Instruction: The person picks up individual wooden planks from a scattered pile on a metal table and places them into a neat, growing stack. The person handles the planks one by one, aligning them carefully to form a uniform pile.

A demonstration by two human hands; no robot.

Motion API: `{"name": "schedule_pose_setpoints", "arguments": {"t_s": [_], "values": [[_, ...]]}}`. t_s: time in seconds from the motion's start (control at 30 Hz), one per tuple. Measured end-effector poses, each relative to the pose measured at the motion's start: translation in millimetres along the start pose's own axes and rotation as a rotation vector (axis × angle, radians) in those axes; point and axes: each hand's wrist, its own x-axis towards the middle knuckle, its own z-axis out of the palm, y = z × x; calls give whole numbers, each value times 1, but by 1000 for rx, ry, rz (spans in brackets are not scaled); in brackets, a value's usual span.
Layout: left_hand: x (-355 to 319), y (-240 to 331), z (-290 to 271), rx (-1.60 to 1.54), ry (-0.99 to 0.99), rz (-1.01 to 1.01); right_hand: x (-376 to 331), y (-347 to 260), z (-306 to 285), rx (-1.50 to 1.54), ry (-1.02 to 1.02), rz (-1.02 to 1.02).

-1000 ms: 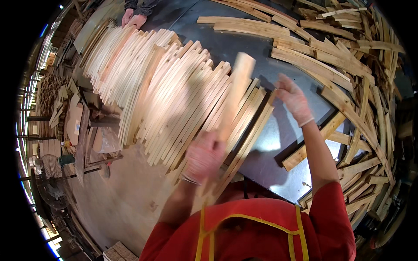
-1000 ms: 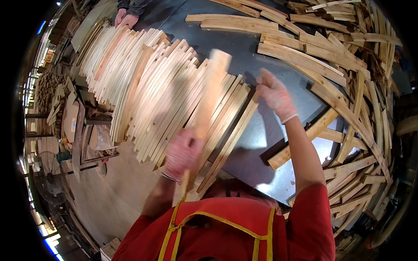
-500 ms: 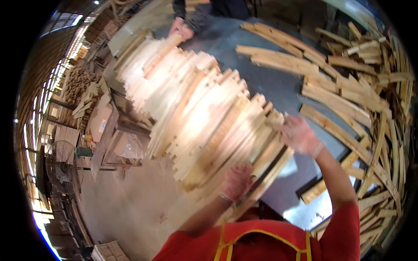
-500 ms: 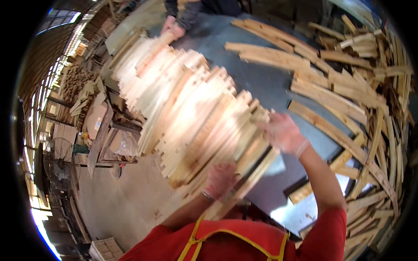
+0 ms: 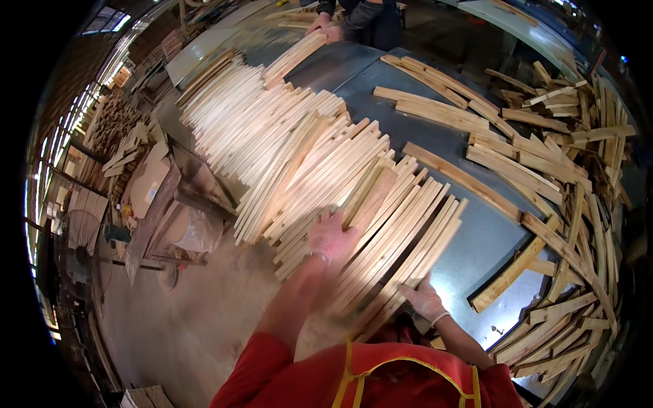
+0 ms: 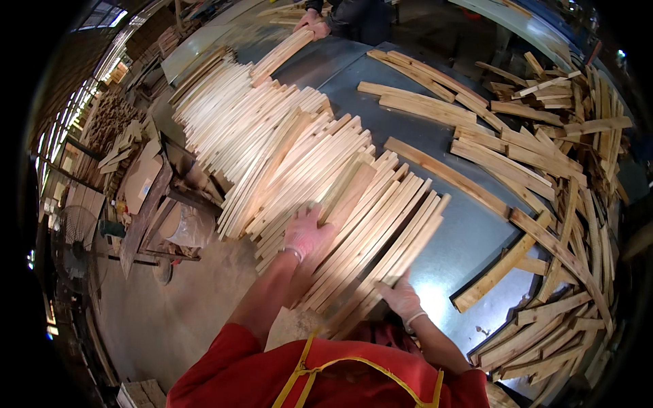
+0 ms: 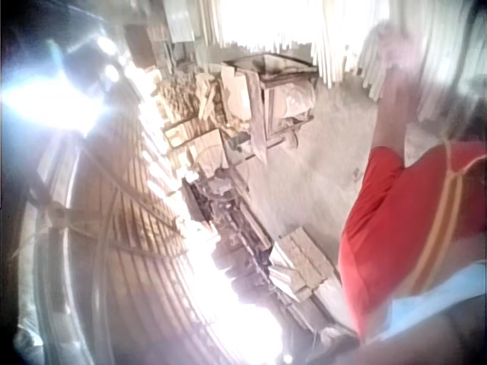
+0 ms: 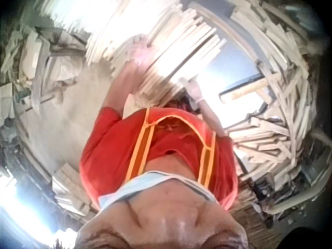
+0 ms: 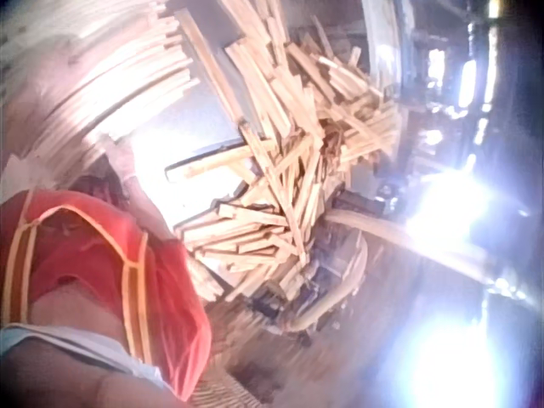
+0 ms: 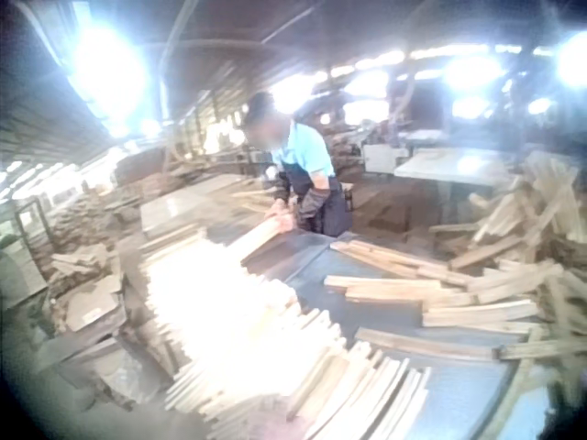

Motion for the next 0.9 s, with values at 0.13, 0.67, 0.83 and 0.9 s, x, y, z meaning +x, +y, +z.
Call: {"name": "schedule_pose_setpoints", "arguments": {"t_s": [0.13,0.67,0.83,0.9], "values": [[-9,42,-20,84,-272,-111,16,-21,9,-42,-137,-20],[66,-106,-60,435,19,-189,68,50,-381,-1009,419,191],[21,-112,-50,400,123,-312,60,34,-307,-674,344,-39],[-14,-105,-35,384,302,-217,67,84,-273,-382,344,-125]]}}
